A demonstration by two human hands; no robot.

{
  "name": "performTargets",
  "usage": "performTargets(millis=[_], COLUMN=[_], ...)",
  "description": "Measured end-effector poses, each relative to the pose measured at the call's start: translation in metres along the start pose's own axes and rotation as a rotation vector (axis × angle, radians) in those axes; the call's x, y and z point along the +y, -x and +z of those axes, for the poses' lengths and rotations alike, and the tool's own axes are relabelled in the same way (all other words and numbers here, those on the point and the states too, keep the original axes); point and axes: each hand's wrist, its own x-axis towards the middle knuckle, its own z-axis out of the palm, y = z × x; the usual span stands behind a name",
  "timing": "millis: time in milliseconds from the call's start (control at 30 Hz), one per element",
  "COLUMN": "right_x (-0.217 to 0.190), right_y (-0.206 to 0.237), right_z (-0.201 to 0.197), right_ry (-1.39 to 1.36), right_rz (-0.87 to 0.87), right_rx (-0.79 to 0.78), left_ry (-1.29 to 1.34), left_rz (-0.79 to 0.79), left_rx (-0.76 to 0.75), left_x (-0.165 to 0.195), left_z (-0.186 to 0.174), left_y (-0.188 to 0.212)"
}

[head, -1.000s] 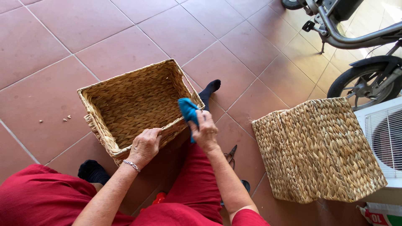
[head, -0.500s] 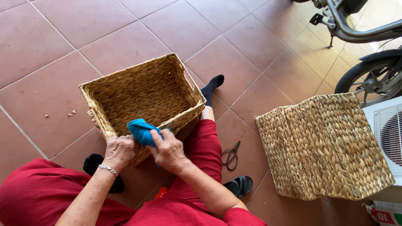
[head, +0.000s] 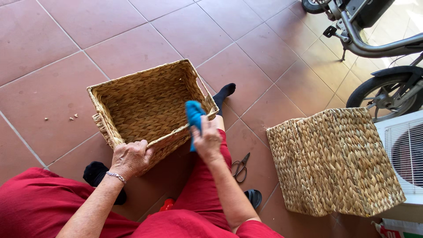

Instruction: The person wipes the exterior and interior surfaces of a woven basket with a blue cloth. They rotate the basket to clean all sides and the inside, then use scissors to trim loose fibers before resuming wiping.

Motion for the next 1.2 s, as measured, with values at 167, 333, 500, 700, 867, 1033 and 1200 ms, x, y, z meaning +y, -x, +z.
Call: performTargets(millis=[167,333,500,700,867,1033,1200], right_x=[-0.075,-0.072,-0.005,0.028,-0.048,-0.090,-0.023], right_y=[0.044,0.042,0.005,-0.017,0.023,0.057,0.022], right_z=[0.003,-0.004,-0.016,-0.018,0.002,0.008,0.006], right_ry=[-0.142,-0.230,-0.045,0.031,-0.077,-0.195,-0.086], right_rz=[-0.295,-0.381,-0.092,0.030,-0.177,-0.380,-0.263], right_rx=[-0.101,-0.126,-0.090,0.023,-0.118,-0.117,-0.075], left_ry=[-0.059,-0.027,-0.056,-0.023,-0.097,-0.027,0.029], left_rz=[-0.004,0.047,0.014,0.026,0.006,0.000,0.048], left_rx=[-0.014,0.067,0.004,0.019,-0.035,-0.011,0.088], left_x=[-0.003,-0.007,-0.008,-0.009,-0.009,-0.004,-0.002], left_z=[0.006,0.014,0.015,0.017,0.018,0.010,0.005], left_y=[0.001,0.002,-0.001,-0.003,-0.002,-0.002,-0.002])
